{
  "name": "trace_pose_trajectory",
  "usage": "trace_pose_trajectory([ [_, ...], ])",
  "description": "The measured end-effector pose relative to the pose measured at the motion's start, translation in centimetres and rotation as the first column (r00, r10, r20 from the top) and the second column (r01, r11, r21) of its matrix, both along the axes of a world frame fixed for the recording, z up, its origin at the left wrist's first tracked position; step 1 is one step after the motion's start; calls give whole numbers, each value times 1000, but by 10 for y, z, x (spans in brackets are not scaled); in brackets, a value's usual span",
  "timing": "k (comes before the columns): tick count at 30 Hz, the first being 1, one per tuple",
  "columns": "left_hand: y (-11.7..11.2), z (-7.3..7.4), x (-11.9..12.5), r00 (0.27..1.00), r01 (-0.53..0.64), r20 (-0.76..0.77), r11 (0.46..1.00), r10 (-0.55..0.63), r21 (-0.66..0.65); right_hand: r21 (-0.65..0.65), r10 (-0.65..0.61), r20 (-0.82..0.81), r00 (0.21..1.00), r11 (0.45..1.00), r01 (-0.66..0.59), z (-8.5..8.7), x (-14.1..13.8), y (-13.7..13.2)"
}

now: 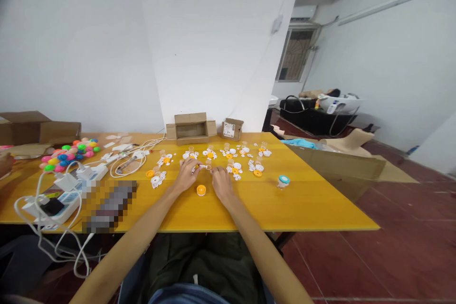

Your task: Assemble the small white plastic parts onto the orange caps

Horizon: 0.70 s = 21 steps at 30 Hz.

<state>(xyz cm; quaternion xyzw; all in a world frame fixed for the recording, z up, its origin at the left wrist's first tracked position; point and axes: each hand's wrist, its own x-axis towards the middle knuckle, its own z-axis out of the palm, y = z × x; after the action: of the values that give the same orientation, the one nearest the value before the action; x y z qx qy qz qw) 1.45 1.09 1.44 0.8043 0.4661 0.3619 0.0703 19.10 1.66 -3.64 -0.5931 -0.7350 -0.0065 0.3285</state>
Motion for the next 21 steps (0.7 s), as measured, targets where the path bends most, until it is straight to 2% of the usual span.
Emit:
trace_pose_trajectory([
  [6,-1,0,0,1000,25,-8,1000,-25,-7,-49,4,-49,999,999,-6,6,-1,-2],
  [21,-2,0,0,998,38,-40,999,-38,0,-6,32,-323,946,999,-36,8,-2,5],
])
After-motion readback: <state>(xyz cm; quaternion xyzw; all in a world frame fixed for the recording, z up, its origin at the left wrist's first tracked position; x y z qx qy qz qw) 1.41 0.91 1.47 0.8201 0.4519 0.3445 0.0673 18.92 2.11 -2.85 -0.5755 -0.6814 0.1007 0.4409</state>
